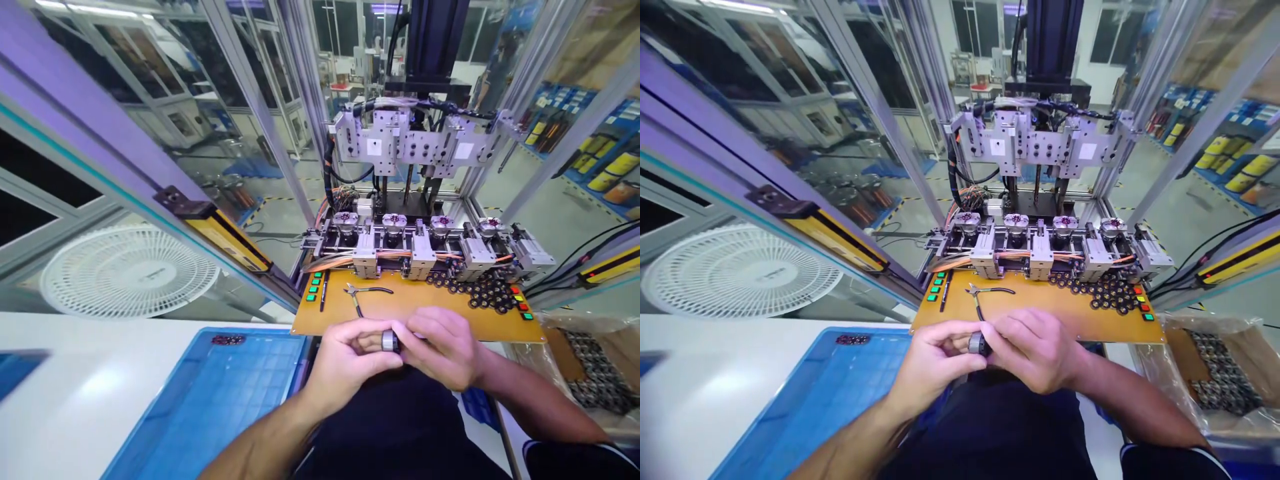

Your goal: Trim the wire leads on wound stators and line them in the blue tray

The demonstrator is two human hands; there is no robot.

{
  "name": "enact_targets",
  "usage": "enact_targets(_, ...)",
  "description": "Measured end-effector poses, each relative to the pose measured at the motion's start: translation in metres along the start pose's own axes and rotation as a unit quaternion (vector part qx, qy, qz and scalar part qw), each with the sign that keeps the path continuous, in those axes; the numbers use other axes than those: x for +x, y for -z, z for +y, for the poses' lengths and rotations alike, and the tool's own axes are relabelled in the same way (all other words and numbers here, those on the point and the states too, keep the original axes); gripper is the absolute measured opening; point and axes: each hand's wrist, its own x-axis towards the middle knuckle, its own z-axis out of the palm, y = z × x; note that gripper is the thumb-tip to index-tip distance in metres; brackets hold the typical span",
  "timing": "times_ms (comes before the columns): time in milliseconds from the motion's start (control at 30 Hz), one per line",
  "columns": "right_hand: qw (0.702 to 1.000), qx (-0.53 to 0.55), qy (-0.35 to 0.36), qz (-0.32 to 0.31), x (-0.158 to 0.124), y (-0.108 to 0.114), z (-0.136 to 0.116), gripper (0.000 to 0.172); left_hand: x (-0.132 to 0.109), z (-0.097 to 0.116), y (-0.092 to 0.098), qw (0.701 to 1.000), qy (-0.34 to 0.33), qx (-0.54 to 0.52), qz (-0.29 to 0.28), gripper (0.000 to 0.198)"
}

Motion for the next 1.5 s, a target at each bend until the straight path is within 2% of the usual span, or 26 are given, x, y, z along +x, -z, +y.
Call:
enact_targets(100,0.999,-0.002,-0.015,0.034,-0.002,-0.005,0.003,0.028,0.006,-0.004,-0.009,0.997,-0.062,-0.004,0.037,0.036)
enact_targets(167,0.997,0.038,-0.047,0.055,-0.005,-0.009,0.002,0.032,0.011,-0.002,-0.009,0.990,-0.130,0.046,0.037,0.041)
enact_targets(233,0.988,0.101,-0.098,0.069,-0.008,-0.010,-0.001,0.034,0.017,0.003,-0.005,0.966,-0.212,0.146,-0.004,0.044)
enact_targets(333,0.965,0.193,-0.163,0.077,-0.008,-0.008,-0.007,0.027,0.025,0.010,0.001,0.906,-0.316,0.271,-0.081,0.042)
enact_targets(367,0.957,0.215,-0.176,0.079,-0.008,-0.007,-0.009,0.024,0.027,0.010,0.001,0.893,-0.337,0.285,-0.090,0.040)
enact_targets(433,0.946,0.243,-0.198,0.084,-0.013,-0.005,-0.012,0.020,0.031,0.007,-0.001,0.886,-0.355,0.285,-0.086,0.039)
enact_targets(500,0.950,0.213,-0.219,0.058,-0.028,-0.006,-0.010,0.018,0.036,-0.003,-0.002,0.893,-0.331,0.292,-0.087,0.033)
enact_targets(567,0.961,0.135,-0.241,0.001,-0.059,-0.011,-0.002,0.017,0.041,-0.019,0.006,0.902,-0.262,0.330,-0.088,0.037)
enact_targets(633,0.961,0.039,-0.270,-0.047,-0.104,-0.018,0.012,0.014,0.047,-0.040,0.026,0.913,-0.161,0.373,-0.038,0.044)
enact_targets(700,0.950,-0.046,-0.301,-0.064,-0.154,-0.023,0.029,0.019,0.052,-0.065,0.054,0.922,-0.068,0.373,0.079,0.039)
enact_targets(800,0.933,-0.117,-0.319,-0.115,-0.217,-0.026,0.045,0.027,0.054,-0.097,0.096,0.926,-0.012,0.351,0.140,0.049)
enact_targets(867,0.928,-0.125,-0.315,-0.152,-0.241,-0.025,0.048,0.029,0.048,-0.110,0.114,0.927,0.008,0.338,0.162,0.055)
enact_targets(933,0.926,-0.125,-0.310,-0.175,-0.252,-0.021,0.048,0.031,0.040,-0.117,0.121,0.927,0.022,0.323,0.188,0.056)
enact_targets(1067,0.923,-0.138,-0.319,-0.168,-0.244,-0.020,0.053,0.033,0.030,-0.125,0.121,0.931,0.035,0.280,0.230,0.054)
enact_targets(1133,0.925,-0.129,-0.322,-0.158,-0.223,-0.036,0.055,0.038,0.027,-0.128,0.120,0.935,0.036,0.255,0.246,0.051)
enact_targets(1233,0.932,-0.065,-0.310,-0.178,-0.174,-0.090,0.047,0.054,0.024,-0.131,0.118,0.940,0.036,0.218,0.261,0.048)
enact_targets(1367,0.916,0.002,-0.334,-0.222,-0.111,-0.180,0.025,0.096,0.020,-0.131,0.119,0.947,0.036,0.176,0.265,0.049)
enact_targets(1433,0.905,0.024,-0.358,-0.227,-0.095,-0.206,0.021,0.093,0.021,-0.130,0.122,0.951,0.035,0.154,0.267,0.050)
enact_targets(1500,0.900,0.065,-0.367,-0.226,-0.089,-0.214,0.024,0.071,0.025,-0.131,0.125,0.955,0.037,0.127,0.266,0.055)
